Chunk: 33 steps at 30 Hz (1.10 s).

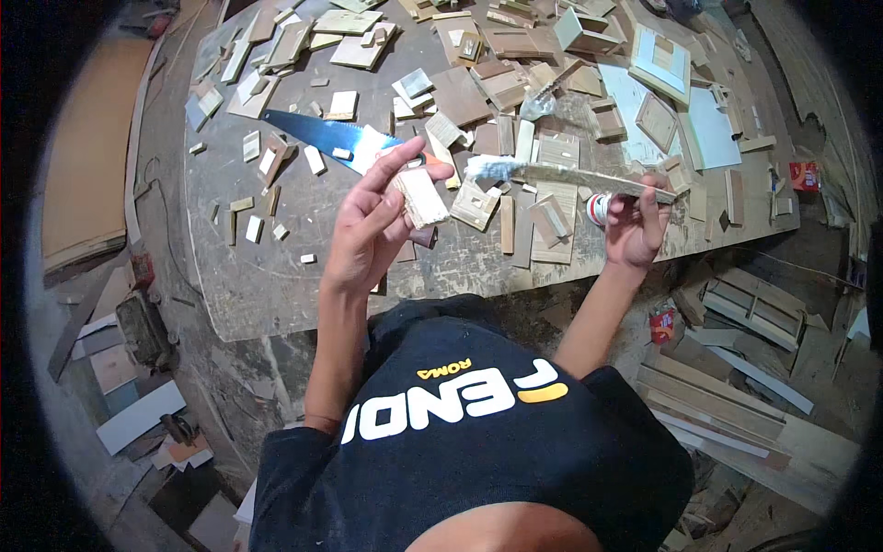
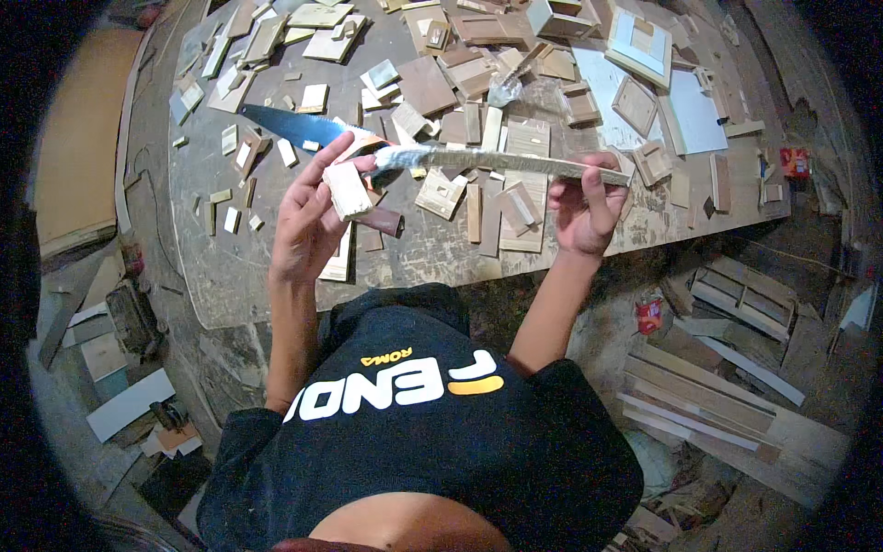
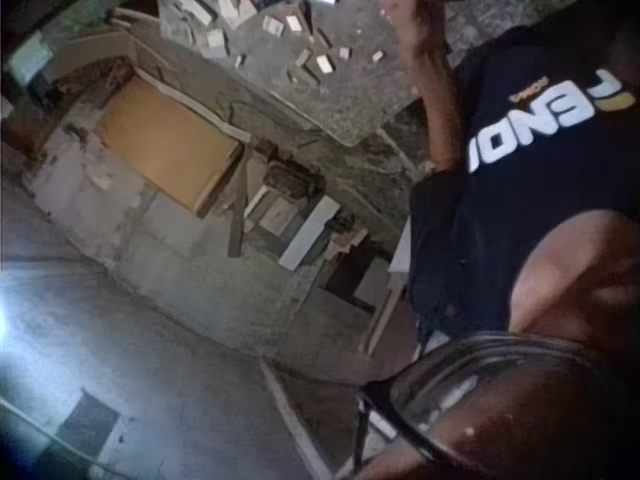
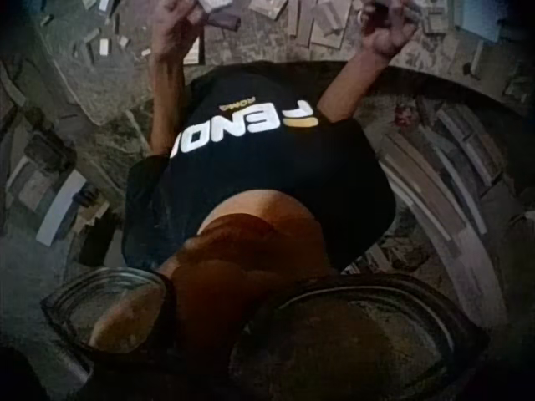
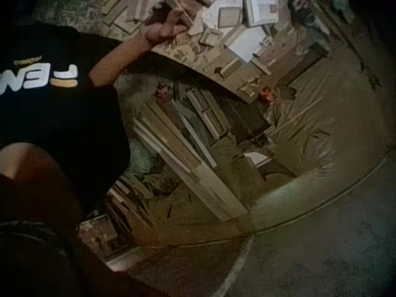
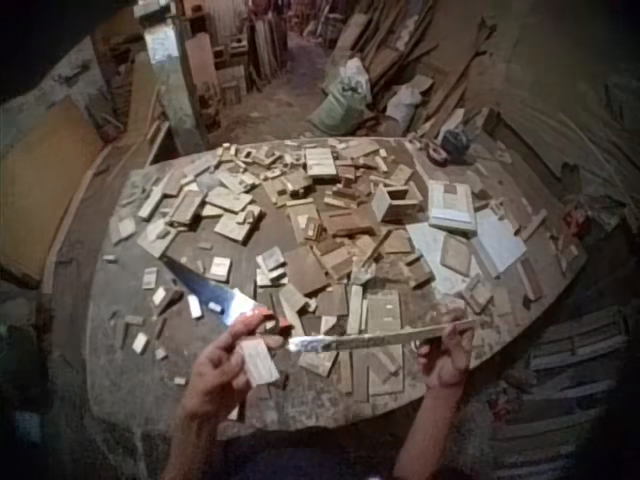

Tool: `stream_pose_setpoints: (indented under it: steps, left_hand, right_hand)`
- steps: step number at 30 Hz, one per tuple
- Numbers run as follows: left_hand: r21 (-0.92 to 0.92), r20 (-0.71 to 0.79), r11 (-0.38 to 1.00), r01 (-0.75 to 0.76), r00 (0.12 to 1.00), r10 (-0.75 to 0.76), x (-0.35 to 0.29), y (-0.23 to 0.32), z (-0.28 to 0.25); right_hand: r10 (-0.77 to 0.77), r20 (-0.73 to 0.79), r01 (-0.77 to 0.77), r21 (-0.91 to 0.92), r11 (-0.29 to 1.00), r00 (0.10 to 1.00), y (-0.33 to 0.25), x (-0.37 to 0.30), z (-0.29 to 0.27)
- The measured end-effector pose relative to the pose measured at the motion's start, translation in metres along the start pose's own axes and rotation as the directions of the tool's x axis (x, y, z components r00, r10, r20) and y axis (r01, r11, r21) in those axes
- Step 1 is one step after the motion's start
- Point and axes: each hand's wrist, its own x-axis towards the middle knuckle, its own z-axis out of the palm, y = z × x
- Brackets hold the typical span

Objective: Applies glue to small wooden pieces and fits them together to assemble small wooden boxes or frames on a workbench.

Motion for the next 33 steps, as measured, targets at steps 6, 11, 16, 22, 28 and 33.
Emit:
stream_pose_setpoints:
  steps: [6, 11, 16, 22, 28, 33]
  left_hand:
    - [-0.016, 0.085, 0.999, -0.031, 0.996, 0.032, -0.024, 0.016, 0.008]
    - [-0.08, 0.118, 0.996, -0.031, 0.992, 0.041, -0.048, 0.03, 0.013]
    - [-0.017, 0.093, 0.998, -0.068, 0.993, 0.069, -0.07, 0.041, 0.006]
    - [-0.231, -0.083, 0.971, -0.059, 0.996, 0.04, -0.089, 0.056, -0.015]
    - [-0.245, -0.107, 0.966, -0.081, 0.993, 0.056, -0.107, 0.071, -0.043]
    - [-0.273, -0.015, 0.961, -0.043, 0.999, 0.04, -0.125, 0.095, -0.057]
  right_hand:
    - [0.036, -0.04, -0.033, 0.074, 0.997, 0.999, 0.004, -0.032, 0.007]
    - [0.08, 0.006, -0.08, 0.124, 0.989, 0.997, 0.006, -0.056, 0.023]
    - [0.057, -0.042, -0.055, 0.057, 0.997, 0.997, -0.001, -0.075, 0.053]
    - [0.055, -0.139, -0.047, 0.062, 0.997, 0.989, -0.008, -0.095, 0.087]
    - [0.073, -0.197, -0.065, 0.048, 0.997, 0.978, -0.006, -0.118, 0.121]
    - [0.053, -0.148, -0.053, 0.001, 0.999, 0.988, 0.004, -0.144, 0.151]
